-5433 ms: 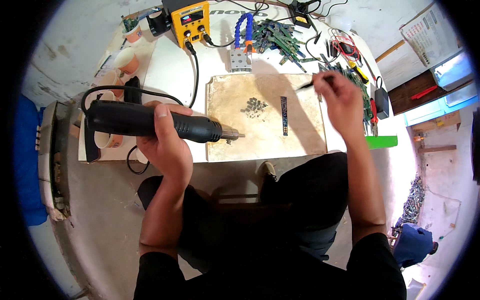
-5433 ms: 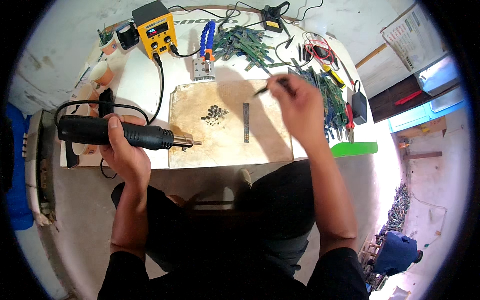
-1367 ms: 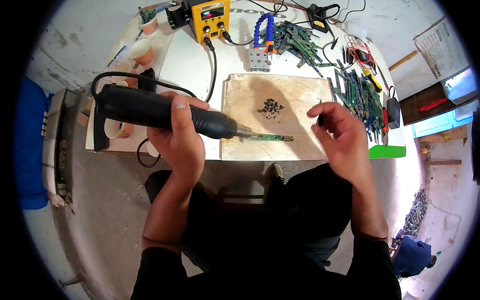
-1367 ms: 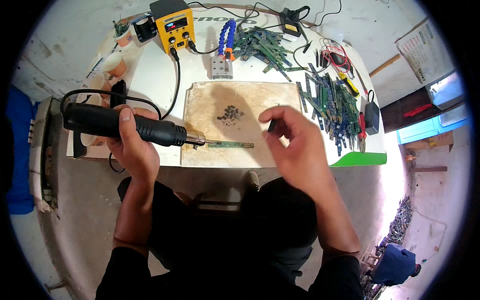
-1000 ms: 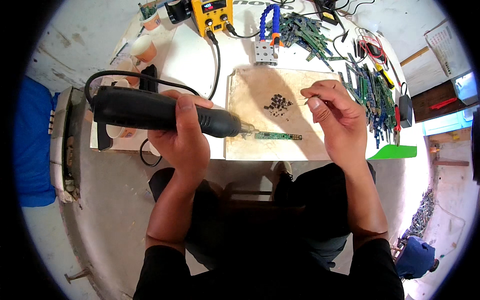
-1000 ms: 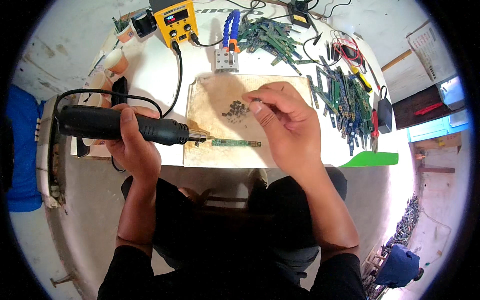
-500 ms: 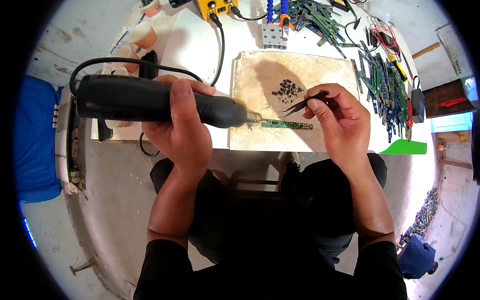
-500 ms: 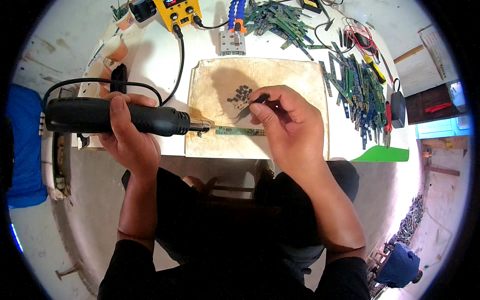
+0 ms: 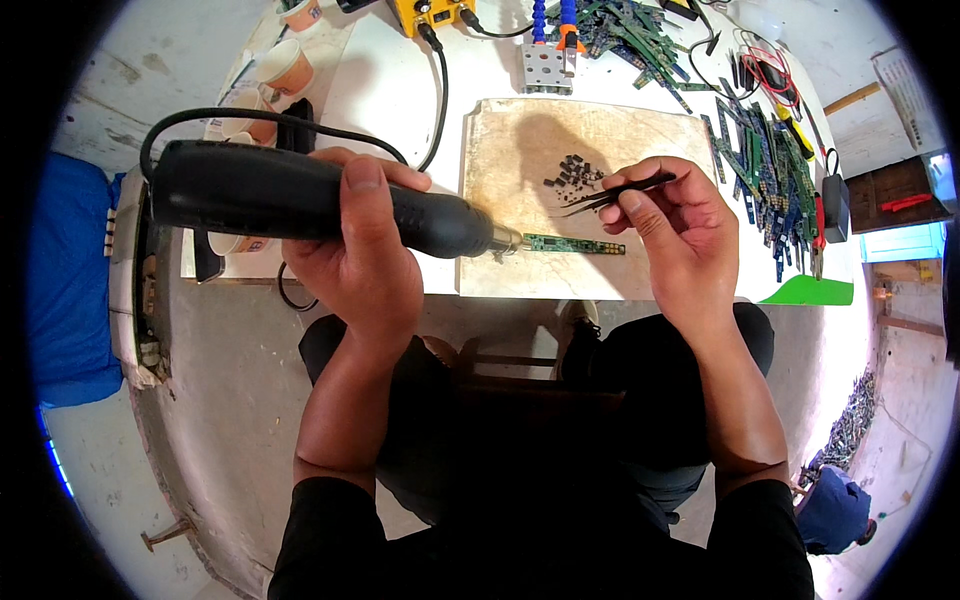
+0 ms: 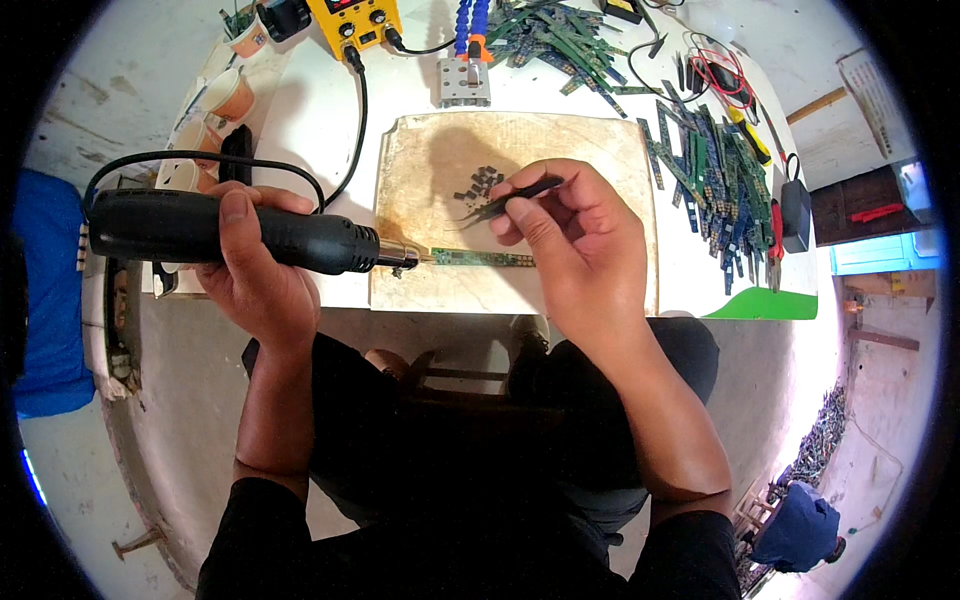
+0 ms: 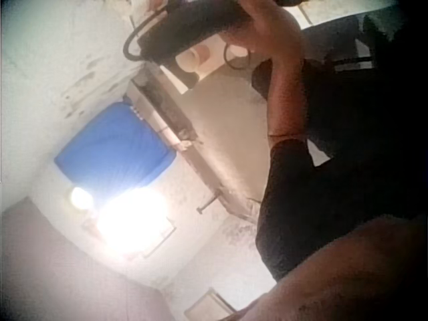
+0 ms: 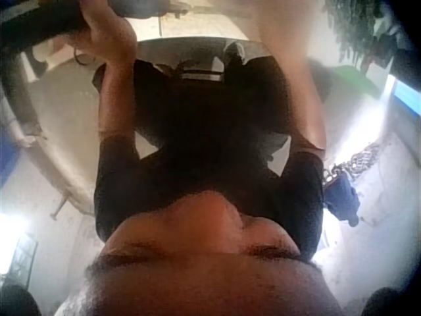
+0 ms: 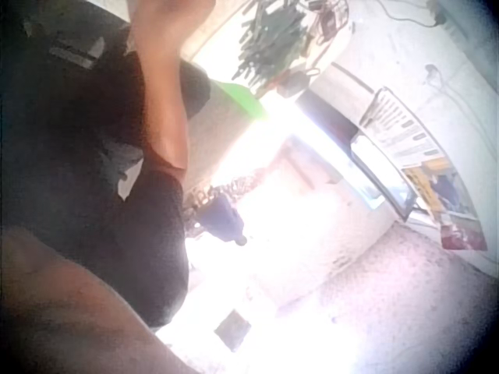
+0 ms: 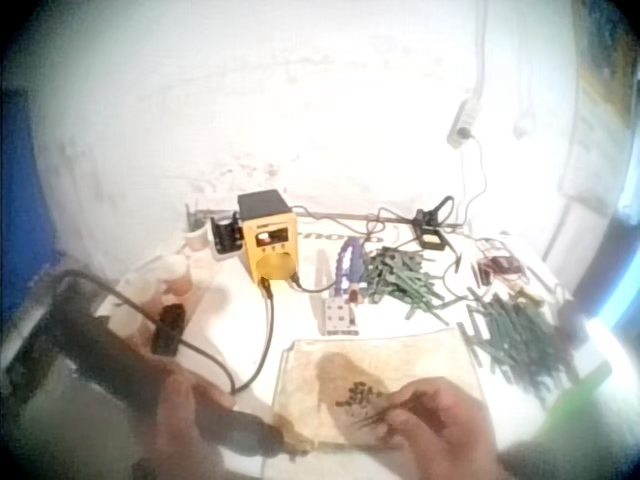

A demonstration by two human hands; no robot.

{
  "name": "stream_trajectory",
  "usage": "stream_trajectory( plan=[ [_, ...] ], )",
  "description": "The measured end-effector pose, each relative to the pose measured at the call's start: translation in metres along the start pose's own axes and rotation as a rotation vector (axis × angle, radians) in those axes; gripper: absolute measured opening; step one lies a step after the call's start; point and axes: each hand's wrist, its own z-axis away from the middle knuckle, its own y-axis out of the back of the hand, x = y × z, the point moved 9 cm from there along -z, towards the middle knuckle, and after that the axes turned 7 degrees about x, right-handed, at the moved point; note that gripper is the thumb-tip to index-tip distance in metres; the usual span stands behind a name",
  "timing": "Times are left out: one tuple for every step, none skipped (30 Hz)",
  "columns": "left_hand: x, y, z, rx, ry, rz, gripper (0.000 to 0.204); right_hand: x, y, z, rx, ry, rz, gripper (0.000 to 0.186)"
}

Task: The person uses a hot air gun to heat and remove small electronic components from a green circuit board. They hold the board with tweezers while applying heat, and the removed components accumulate on the work surface.

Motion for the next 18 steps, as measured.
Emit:
stream_trajectory(
  plan=[
    [0.001, 0.000, 0.000, 0.005, -0.003, 0.000, 0.017, 0.001, 0.001, 0.000, 0.004, -0.008, -0.003, 0.017],
    [0.001, -0.001, 0.000, 0.003, -0.004, -0.003, 0.017, 0.002, 0.001, 0.000, 0.008, -0.016, -0.006, 0.018],
    [0.001, -0.002, 0.001, 0.000, -0.004, -0.006, 0.016, 0.002, 0.001, 0.001, 0.013, -0.025, -0.009, 0.019],
    [0.001, -0.003, 0.001, -0.002, -0.004, -0.009, 0.016, 0.002, 0.001, 0.001, 0.016, -0.027, -0.017, 0.020],
    [0.001, -0.004, 0.002, -0.009, 0.008, -0.007, 0.015, 0.001, 0.001, 0.001, 0.018, -0.029, -0.026, 0.020],
    [0.001, -0.006, 0.003, -0.015, 0.021, -0.004, 0.014, 0.000, 0.001, 0.001, 0.021, -0.031, -0.035, 0.021],
    [0.000, -0.007, 0.003, -0.022, 0.033, -0.001, 0.014, 0.000, 0.003, 0.001, 0.030, -0.019, -0.001, 0.020],
    [0.000, -0.007, 0.004, -0.027, 0.031, -0.001, 0.013, -0.001, 0.004, 0.001, 0.039, -0.007, 0.033, 0.020],
    [-0.001, -0.007, 0.005, -0.032, 0.028, -0.001, 0.013, -0.002, 0.005, 0.001, 0.047, 0.005, 0.066, 0.019],
    [-0.001, -0.007, 0.006, -0.037, 0.026, 0.000, 0.012, -0.003, 0.004, 0.001, 0.043, 0.019, 0.093, 0.018],
    [-0.002, -0.008, 0.007, -0.043, 0.019, 0.002, 0.012, -0.004, 0.005, 0.001, 0.040, 0.033, 0.122, 0.017],
    [-0.003, -0.009, 0.007, -0.049, 0.012, 0.004, 0.012, -0.006, 0.005, 0.001, 0.038, 0.047, 0.150, 0.017],
    [-0.003, -0.010, 0.008, -0.054, 0.005, 0.006, 0.012, -0.007, 0.005, 0.001, 0.035, 0.053, 0.159, 0.016],
    [-0.002, -0.010, 0.008, -0.057, 0.009, -0.010, 0.012, -0.008, 0.005, 0.001, 0.033, 0.059, 0.167, 0.016],
    [-0.002, -0.009, 0.007, -0.059, 0.013, -0.026, 0.012, -0.009, 0.005, 0.001, 0.031, 0.065, 0.174, 0.015],
    [-0.001, -0.008, 0.007, -0.061, 0.017, -0.043, 0.012, -0.010, 0.005, 0.001, 0.027, 0.068, 0.153, 0.015],
    [-0.001, -0.007, 0.006, -0.047, 0.023, -0.039, 0.012, -0.009, 0.005, 0.002, 0.025, 0.071, 0.133, 0.015],
    [0.000, -0.006, 0.006, -0.034, 0.029, -0.035, 0.012, -0.008, 0.004, 0.002, 0.022, 0.073, 0.112, 0.015]
  ],
)
